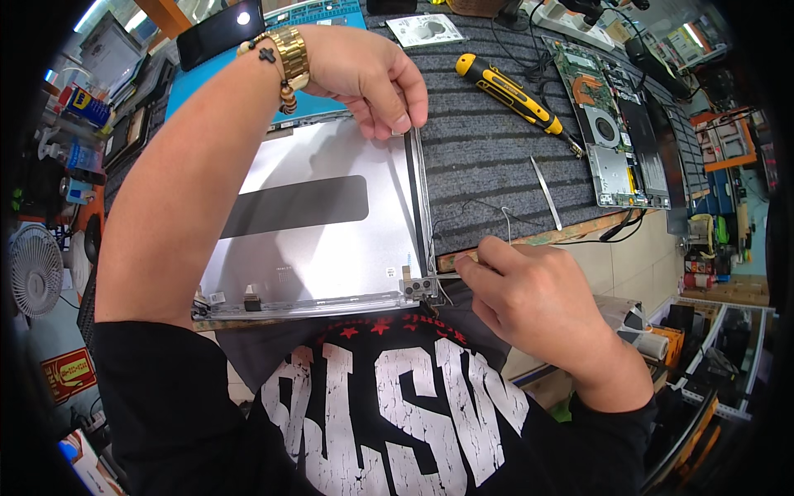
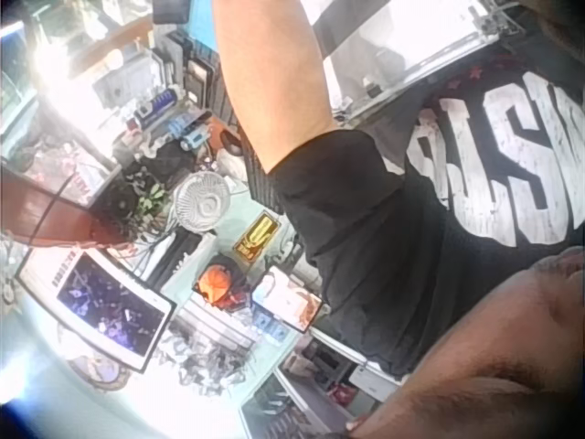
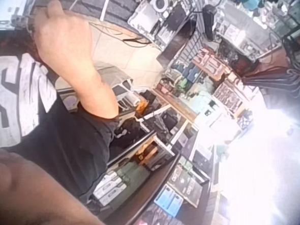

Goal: The person attaches adhesive strips to the internal frame of a laptop lid and then positions the screen panel onto the lid.

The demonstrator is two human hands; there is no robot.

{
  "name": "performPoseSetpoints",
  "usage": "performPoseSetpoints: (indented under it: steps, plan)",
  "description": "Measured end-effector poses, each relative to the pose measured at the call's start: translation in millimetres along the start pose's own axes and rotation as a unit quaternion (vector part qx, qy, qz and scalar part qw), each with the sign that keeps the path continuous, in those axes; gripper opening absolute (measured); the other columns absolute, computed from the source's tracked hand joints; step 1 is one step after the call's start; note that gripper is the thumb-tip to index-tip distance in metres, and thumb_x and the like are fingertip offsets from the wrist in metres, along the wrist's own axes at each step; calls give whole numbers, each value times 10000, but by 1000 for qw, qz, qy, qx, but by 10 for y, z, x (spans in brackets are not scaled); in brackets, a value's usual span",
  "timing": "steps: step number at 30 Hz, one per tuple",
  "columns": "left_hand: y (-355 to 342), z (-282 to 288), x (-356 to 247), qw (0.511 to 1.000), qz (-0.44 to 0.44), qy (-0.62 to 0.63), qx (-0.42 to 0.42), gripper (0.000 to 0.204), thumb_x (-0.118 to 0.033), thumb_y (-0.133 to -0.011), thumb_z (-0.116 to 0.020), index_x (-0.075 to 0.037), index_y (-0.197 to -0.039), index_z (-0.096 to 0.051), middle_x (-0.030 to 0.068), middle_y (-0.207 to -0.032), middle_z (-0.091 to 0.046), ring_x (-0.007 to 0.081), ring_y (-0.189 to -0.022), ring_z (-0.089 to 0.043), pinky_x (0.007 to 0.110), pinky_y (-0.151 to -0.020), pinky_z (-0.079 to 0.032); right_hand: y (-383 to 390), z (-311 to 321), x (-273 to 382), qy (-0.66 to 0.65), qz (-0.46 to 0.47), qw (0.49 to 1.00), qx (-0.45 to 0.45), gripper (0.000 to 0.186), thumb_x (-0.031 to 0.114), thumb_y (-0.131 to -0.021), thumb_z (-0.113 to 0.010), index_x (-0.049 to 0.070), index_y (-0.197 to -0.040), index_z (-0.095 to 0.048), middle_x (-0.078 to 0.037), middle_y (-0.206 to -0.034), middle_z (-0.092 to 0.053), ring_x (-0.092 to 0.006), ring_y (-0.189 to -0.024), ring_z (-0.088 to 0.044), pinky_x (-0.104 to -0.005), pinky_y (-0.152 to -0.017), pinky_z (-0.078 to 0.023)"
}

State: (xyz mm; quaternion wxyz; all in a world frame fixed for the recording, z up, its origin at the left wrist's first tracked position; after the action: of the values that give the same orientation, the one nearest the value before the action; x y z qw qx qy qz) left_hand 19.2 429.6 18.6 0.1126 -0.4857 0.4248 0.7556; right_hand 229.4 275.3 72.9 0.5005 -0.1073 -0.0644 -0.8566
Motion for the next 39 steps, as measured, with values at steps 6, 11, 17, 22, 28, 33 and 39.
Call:
performPoseSetpoints:
  steps: [6,11,17,22,28,33,39]
  plan:
    - [-16,91,63,999,-23,9,-27,236,-63,-951,-862,4,-1152,-759,85,-964,-810,174,-849,-821,306,-802,-671,5,13,17,3,4,1000,-7,187,103,-894,-758,35,-1068,-763,-83,-883,-615,-285,-734,-730,-430,-626,-591]
    - [9,96,61,998,-31,3,-49,227,-84,-965,-855,14,-1153,-773,96,-980,-815,194,-868,-829,322,-823,-680,12,-21,11,14,7,1000,6,207,111,-907,-745,34,-1097,-774,-85,-886,-620,-283,-741,-735,-428,-625,-592]
    - [55,81,-31,993,-9,-53,-102,234,-130,-993,-807,17,-1175,-799,93,-948,-814,186,-856,-827,302,-798,-676,8,-8,17,11,6,1000,-2,200,111,-903,-742,30,-1084,-770,-84,-889,-623,-286,-734,-733,-426,-624,-593]
    - [37,70,-70,987,-33,-105,-113,208,-101,-984,-779,5,-1163,-792,76,-944,-817,128,-775,-779,262,-726,-634,13,-15,18,15,3,1000,-2,183,112,-888,-749,36,-1054,-760,-84,-889,-623,-289,-734,-731,-426,-625,-593]
    - [44,66,-104,979,-44,-140,-142,231,-88,-970,-785,19,-1175,-788,73,-943,-820,117,-776,-763,271,-721,-624,8,-9,22,15,4,1000,-8,177,110,-869,-758,41,-1032,-748,-83,-887,-620,-287,-731,-727,-425,-626,-592]
    - [79,49,-145,969,-20,-186,-161,224,-101,-955,-788,23,-1140,-814,77,-910,-821,124,-760,-769,279,-717,-632,8,-3,19,10,5,1000,-14,202,104,-856,-766,40,-1047,-746,-83,-889,-616,-291,-736,-726,-429,-628,-591]
    - [91,51,-144,966,-20,-196,-169,192,-117,-944,-792,13,-1075,-845,84,-889,-827,125,-745,-775,281,-706,-639,11,4,28,1,7,1000,-10,215,95,-856,-771,36,-1061,-742,-84,-900,-620,-297,-754,-724,-435,-640,-588]
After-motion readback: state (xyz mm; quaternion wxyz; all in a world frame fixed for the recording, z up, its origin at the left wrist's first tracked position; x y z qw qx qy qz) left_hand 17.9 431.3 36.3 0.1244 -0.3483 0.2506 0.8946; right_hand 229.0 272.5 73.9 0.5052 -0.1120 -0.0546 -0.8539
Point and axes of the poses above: each hand's wrist, its own y-axis away from the middle knuckle, its own z-axis out of the back of the hand, x = y × z, the point moved 8 cm from there along -y, towards the middle knuckle
